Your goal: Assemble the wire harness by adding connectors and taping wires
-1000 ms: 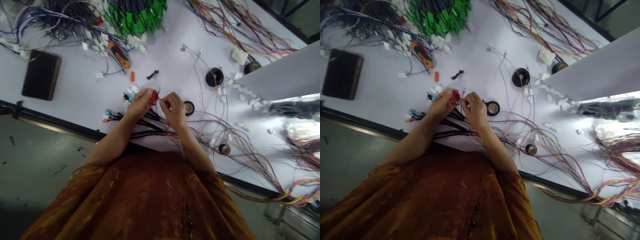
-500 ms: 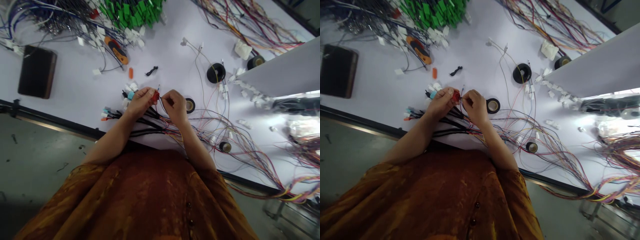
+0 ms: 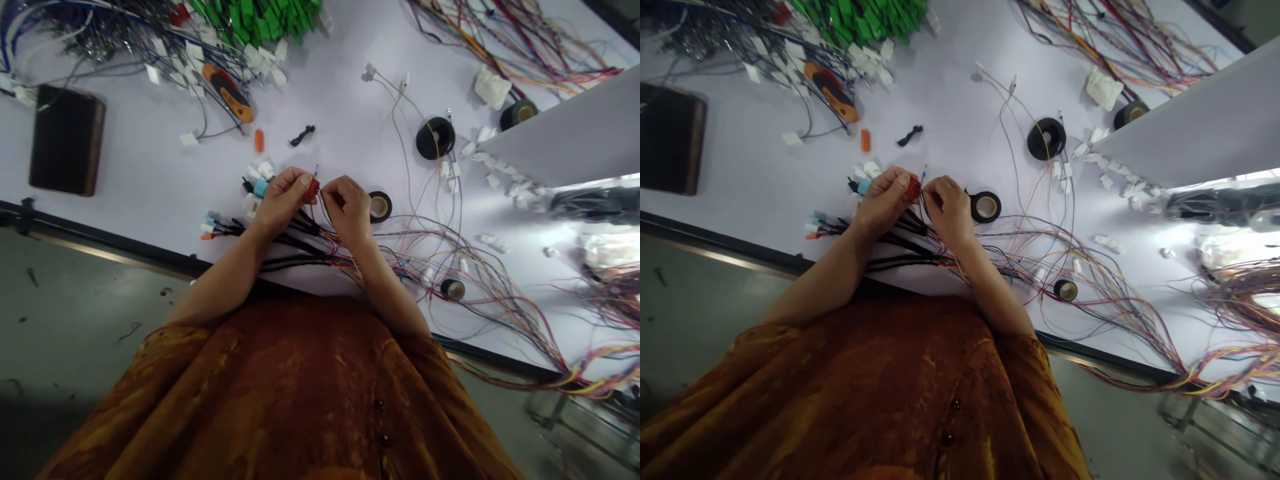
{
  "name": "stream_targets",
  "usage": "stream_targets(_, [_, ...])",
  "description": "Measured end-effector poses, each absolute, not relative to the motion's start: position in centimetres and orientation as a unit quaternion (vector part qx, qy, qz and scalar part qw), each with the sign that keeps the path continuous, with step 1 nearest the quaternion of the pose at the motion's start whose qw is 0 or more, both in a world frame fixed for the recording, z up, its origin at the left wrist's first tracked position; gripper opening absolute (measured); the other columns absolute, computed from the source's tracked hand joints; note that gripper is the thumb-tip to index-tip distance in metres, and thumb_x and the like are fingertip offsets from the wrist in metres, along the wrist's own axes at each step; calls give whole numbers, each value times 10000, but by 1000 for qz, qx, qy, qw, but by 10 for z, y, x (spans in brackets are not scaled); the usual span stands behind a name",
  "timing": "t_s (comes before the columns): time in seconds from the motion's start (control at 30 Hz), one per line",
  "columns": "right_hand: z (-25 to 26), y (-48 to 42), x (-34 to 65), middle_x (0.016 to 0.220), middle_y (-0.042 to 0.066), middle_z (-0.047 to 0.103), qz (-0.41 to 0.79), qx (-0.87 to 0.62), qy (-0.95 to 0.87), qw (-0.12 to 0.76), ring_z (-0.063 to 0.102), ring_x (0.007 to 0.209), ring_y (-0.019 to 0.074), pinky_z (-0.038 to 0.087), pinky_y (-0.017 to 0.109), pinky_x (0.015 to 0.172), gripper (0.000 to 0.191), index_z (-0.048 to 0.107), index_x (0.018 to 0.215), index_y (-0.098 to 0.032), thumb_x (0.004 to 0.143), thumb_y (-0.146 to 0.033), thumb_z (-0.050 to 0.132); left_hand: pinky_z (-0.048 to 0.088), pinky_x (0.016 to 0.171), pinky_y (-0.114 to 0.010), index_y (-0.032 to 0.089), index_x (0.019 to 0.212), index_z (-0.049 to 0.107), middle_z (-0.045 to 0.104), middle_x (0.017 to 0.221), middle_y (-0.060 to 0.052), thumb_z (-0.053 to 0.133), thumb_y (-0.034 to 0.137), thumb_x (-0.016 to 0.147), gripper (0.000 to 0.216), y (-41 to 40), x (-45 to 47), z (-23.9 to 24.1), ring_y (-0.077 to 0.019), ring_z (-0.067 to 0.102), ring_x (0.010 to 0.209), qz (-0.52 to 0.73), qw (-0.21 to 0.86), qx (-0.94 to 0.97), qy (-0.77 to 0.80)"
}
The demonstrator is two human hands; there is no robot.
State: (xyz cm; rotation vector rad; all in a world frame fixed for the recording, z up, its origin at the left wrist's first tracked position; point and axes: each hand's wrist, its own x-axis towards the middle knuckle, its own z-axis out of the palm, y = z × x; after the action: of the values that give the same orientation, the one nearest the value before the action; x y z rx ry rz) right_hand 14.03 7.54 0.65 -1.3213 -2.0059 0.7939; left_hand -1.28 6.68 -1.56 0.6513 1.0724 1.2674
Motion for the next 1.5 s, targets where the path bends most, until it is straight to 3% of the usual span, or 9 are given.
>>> stream_targets(0.13, [5,78,142,802,7,609,304,-502,-752,299,543,765,131,461,280,775,157,572,789,-194,940,-186,532,532,638,-218,185,787,634,606,689,21,696,320,922,201,66,-13,-18,-73,579,582,558,622,292,465])
stream_targets(0.3, [23,85,195,794,2,639,321,-535,-748,226,543,742,117,466,267,764,88,623,823,-178,902,-191,586,544,699,-244,210,768,603,605,682,23,570,276,997,240,73,-16,-29,-82,582,594,618,606,227,447])
stream_targets(0.5, [74,18,253,888,39,670,236,-545,-737,324,600,827,146,507,289,798,91,670,931,-193,937,-257,606,554,829,-294,217,784,561,689,718,51,389,223,1070,334,79,-14,-27,-84,660,680,641,606,150,447])
stream_targets(0.6, [75,-26,245,1011,50,721,354,-446,-791,222,657,939,156,527,299,872,200,696,1057,-199,999,-262,515,567,806,-286,207,808,571,713,720,59,365,262,1084,348,78,-13,-22,-83,685,676,635,612,136,452])
stream_targets(0.7, [56,-50,233,1224,97,694,336,-478,-805,101,638,1114,191,500,315,962,301,689,1184,-170,1021,-207,439,568,801,-274,200,822,566,718,710,68,351,280,1093,355,77,-14,-21,-72,679,677,633,617,140,446])
stream_targets(0.87, [41,-47,219,1137,81,688,238,-586,-773,-44,652,972,191,473,283,753,344,707,1149,-210,1038,-220,382,533,896,-306,220,850,565,725,763,108,432,312,1080,281,78,-25,-36,-60,640,769,615,639,198,417])
stream_targets(1.07, [39,-29,204,1087,70,691,181,-571,-795,-98,623,769,160,280,293,545,335,721,994,-208,1009,-167,390,474,975,-340,241,889,547,703,873,107,595,448,997,239,79,-33,-49,-90,633,916,592,644,268,405])
stream_targets(1.37, [41,-20,200,1042,102,699,151,-493,-844,-148,649,775,214,239,319,535,310,719,998,-176,956,-99,422,482,886,-292,211,887,480,680,695,100,289,256,1114,301,77,-19,-25,-58,602,749,594,647,203,433])
stream_targets(1.5, [42,-16,196,1056,125,696,145,-484,-848,-159,654,790,222,261,331,558,345,716,1006,-169,959,-75,387,490,844,-298,204,873,476,676,670,95,255,244,1119,334,75,-17,-20,-61,613,705,601,637,192,443])
